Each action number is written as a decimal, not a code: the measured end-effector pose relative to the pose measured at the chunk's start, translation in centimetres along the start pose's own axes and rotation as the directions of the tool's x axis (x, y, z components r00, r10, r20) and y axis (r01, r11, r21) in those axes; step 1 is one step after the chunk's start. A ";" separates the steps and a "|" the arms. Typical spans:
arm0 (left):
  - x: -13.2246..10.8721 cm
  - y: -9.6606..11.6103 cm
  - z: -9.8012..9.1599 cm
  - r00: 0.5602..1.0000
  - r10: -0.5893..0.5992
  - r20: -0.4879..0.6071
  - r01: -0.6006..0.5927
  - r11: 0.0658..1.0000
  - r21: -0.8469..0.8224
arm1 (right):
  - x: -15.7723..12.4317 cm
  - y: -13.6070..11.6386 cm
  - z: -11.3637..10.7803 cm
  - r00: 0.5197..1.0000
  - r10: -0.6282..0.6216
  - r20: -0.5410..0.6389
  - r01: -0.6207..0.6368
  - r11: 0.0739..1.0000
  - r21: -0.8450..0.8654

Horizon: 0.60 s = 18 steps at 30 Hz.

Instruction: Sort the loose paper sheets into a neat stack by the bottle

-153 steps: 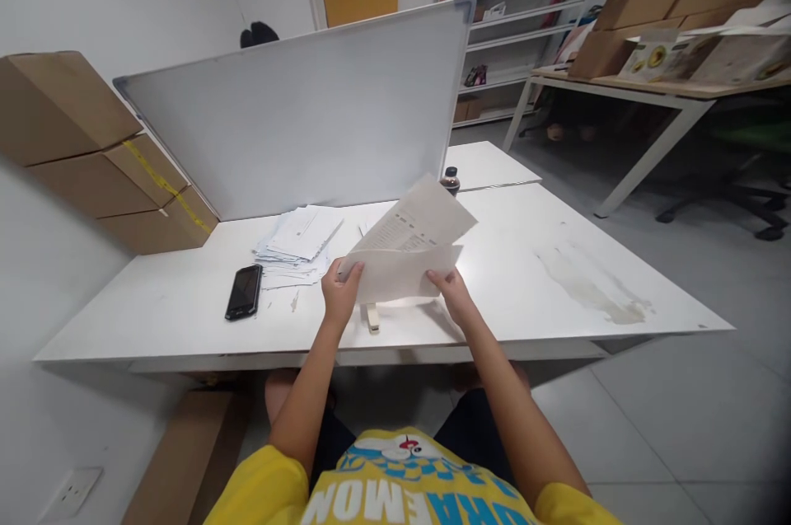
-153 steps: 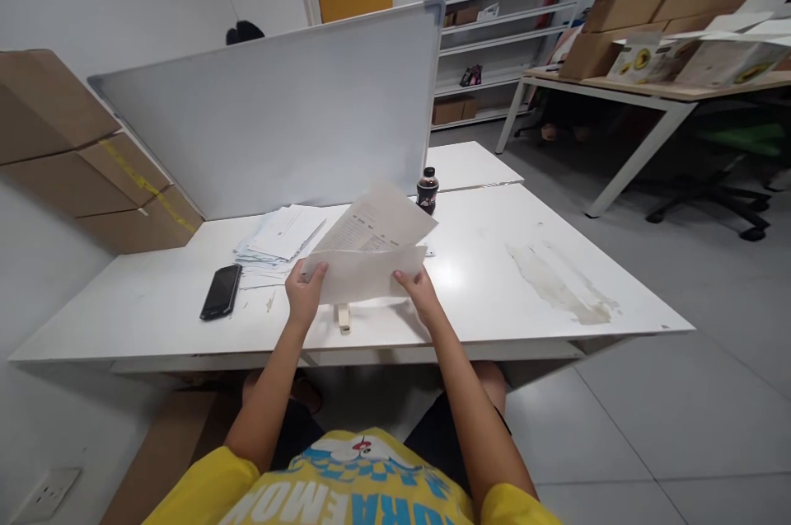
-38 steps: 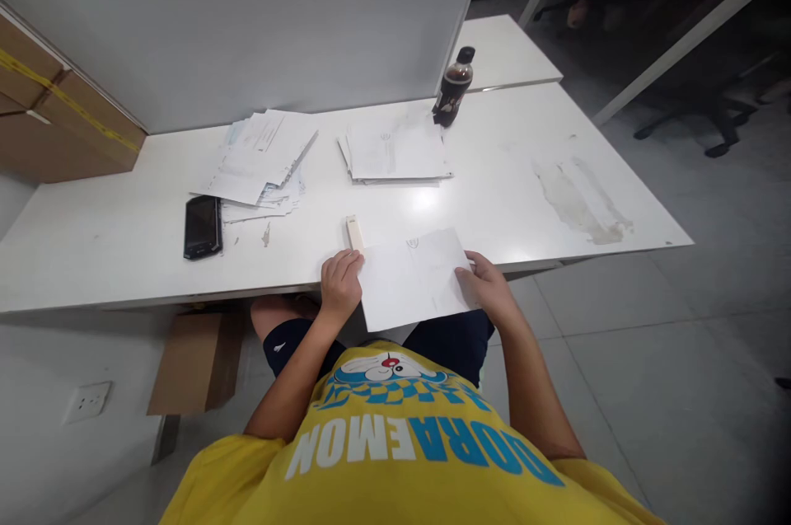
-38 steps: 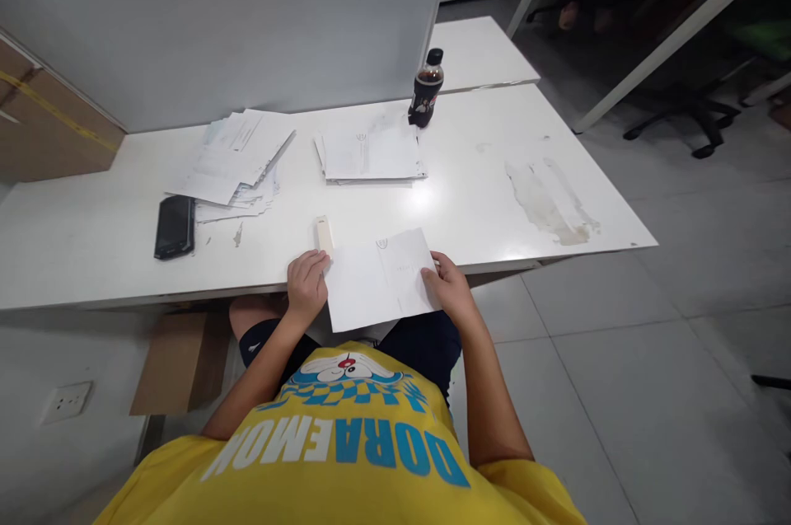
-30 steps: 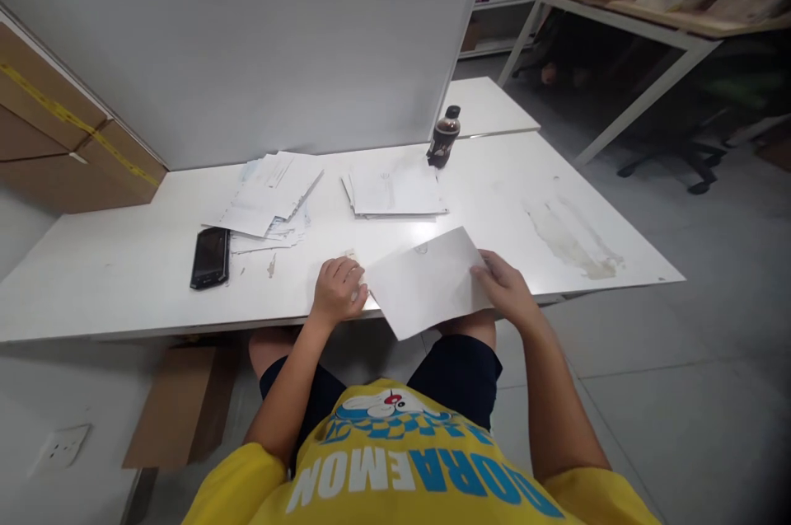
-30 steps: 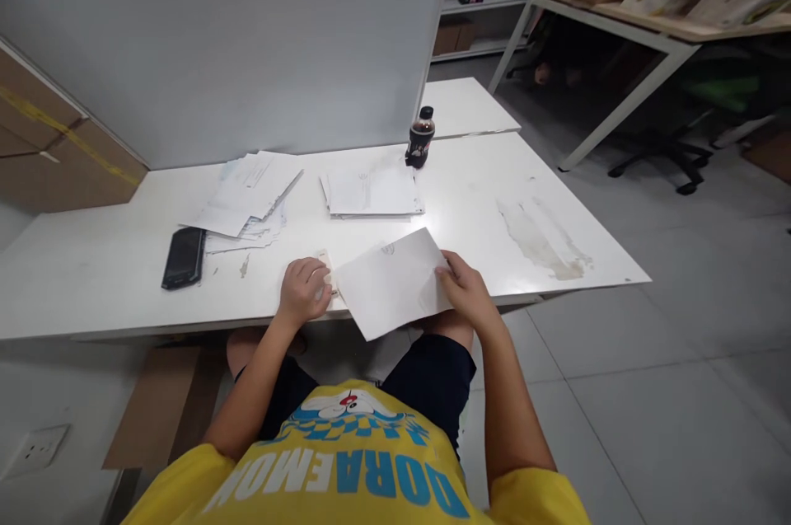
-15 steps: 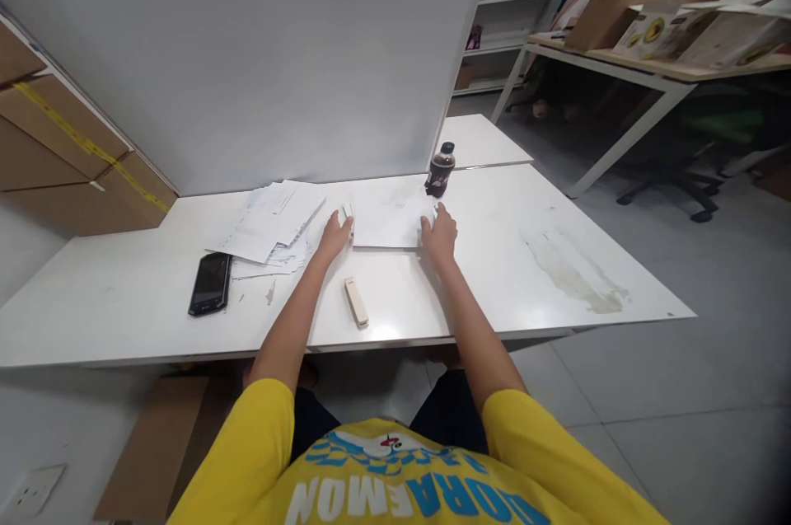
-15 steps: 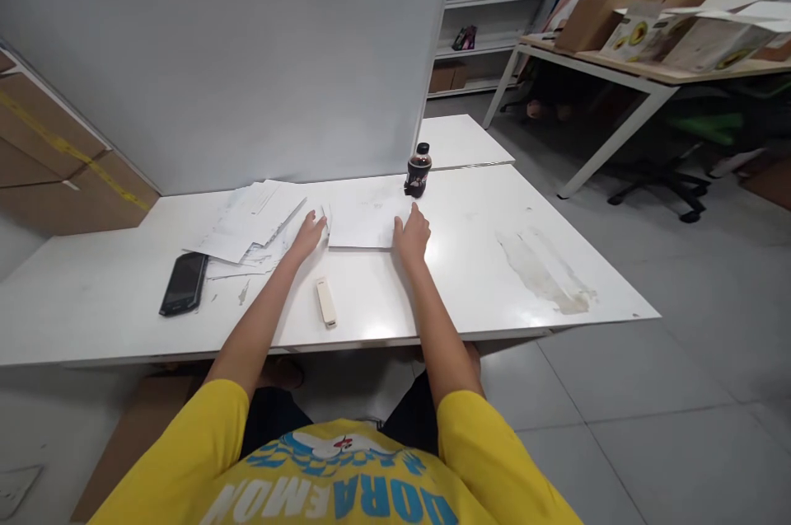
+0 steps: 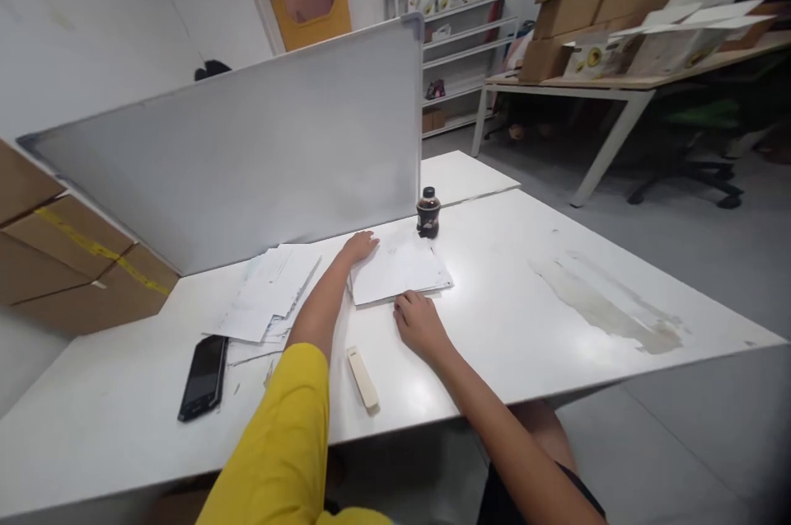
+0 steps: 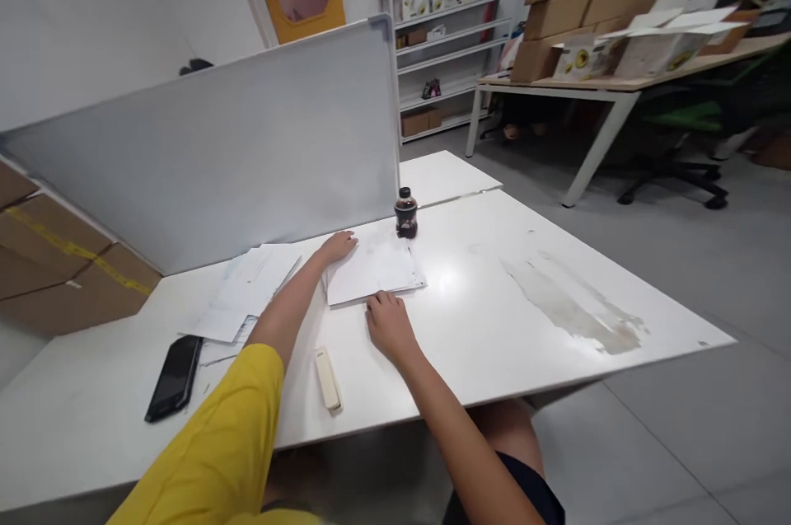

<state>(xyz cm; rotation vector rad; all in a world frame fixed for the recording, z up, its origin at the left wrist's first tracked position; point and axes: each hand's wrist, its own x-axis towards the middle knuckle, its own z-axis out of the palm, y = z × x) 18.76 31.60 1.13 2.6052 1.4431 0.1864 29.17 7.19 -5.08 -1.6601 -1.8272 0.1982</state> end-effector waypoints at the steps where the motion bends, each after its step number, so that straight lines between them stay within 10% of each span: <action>1: 0.6 0.7 0.4 1.000 0.021 0.010 -0.022 0.999 0.026 | 0.1 0.1 -0.1 1.000 -0.015 0.001 0.015 1.000 0.008; 10: 0.3 4.9 3.0 0.990 0.126 -0.056 -0.115 0.978 0.173 | 0.9 0.3 -0.5 0.999 0.007 -0.032 -0.004 0.996 0.092; 18: -2.5 0.5 -0.9 0.947 0.258 -0.189 -0.241 0.964 0.109 | 1.0 0.6 -1.4 0.955 0.275 -0.116 -0.246 0.945 0.213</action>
